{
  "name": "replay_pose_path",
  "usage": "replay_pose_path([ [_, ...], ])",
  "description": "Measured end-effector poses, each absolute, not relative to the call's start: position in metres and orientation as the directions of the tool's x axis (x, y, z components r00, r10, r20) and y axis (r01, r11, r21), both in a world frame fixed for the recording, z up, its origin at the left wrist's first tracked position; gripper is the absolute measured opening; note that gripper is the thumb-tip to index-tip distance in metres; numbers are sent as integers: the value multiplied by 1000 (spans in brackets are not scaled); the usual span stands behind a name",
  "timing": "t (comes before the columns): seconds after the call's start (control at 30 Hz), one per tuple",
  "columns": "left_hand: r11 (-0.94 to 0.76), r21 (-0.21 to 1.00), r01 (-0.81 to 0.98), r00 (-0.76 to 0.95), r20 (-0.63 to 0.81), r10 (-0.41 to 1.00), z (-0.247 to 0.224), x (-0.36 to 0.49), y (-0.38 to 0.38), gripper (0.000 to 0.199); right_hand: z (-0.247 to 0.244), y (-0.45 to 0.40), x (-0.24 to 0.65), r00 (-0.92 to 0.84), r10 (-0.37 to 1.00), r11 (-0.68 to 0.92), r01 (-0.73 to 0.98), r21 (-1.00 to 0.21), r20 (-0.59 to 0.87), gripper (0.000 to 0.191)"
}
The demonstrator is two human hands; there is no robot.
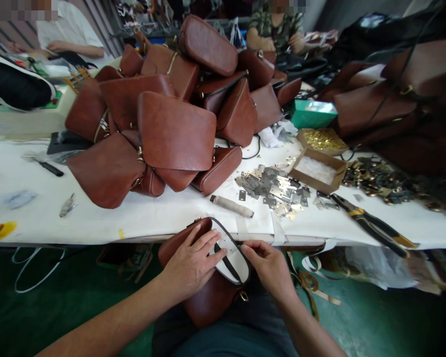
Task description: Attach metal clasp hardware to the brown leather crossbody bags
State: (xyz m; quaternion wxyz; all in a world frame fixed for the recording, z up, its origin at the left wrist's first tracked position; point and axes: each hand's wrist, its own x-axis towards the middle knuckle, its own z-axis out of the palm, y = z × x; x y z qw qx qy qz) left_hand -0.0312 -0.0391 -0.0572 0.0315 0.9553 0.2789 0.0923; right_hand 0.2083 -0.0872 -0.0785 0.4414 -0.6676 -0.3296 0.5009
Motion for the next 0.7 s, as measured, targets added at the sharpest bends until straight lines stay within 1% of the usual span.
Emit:
replay_pose_path([
  [0.07,-842,146,519,827,161,538,-56,-33,-37,41,-63,-78,238,362,908,-328,296,-897,-213,37],
  [0.1,-840,164,517,827,158,540,-55,-33,-36,41,-56,-70,254,400,910,-297,436,-850,-113,38],
  [0.13,-838,182,515,826,157,542,-54,-34,-35,41,-50,-59,270,423,906,-275,561,-781,-16,39],
  [0.17,-835,198,513,825,153,543,-53,-34,-34,41,-45,-47,284,411,910,-264,672,-692,53,42],
  [0.2,-832,213,512,825,149,546,-52,-35,-33,41,-42,-35,296,400,913,-280,759,-587,82,44],
  [0.27,-828,235,509,825,144,547,-51,-36,-32,41,-43,-12,313,379,923,-326,861,-391,66,45],
  [0.3,-827,243,507,825,141,547,-50,-36,-32,41,-46,-4,318,373,926,-337,885,-323,55,45],
  [0.33,-826,250,505,826,137,547,-49,-37,-32,41,-49,2,321,369,928,-340,897,-284,57,45],
  [0.37,-825,257,503,827,133,546,-48,-37,-32,41,-53,6,322,369,927,-337,899,-278,70,44],
  [0.4,-824,263,502,828,130,546,-48,-37,-32,41,-56,7,322,371,924,-330,895,-300,89,42],
  [0.47,-820,274,503,825,131,550,-48,-39,-32,40,-61,4,322,368,918,-286,871,-400,145,37],
  [0.53,-819,285,499,821,148,552,-48,-40,-31,37,-59,-2,321,362,903,-205,836,-508,231,32],
  [0.6,-820,294,492,819,164,550,-49,-40,-31,36,-52,-8,317,374,873,-136,804,-579,314,31],
  [0.63,-821,296,488,819,168,548,-49,-41,-31,35,-46,-12,312,389,863,-123,781,-612,323,30],
  [0.67,-823,295,486,821,168,545,-49,-41,-31,36,-40,-15,304,392,872,-115,748,-654,294,30],
  [0.7,-825,293,484,824,165,542,-49,-41,-30,36,-33,-17,295,356,907,-101,706,-701,227,31],
])
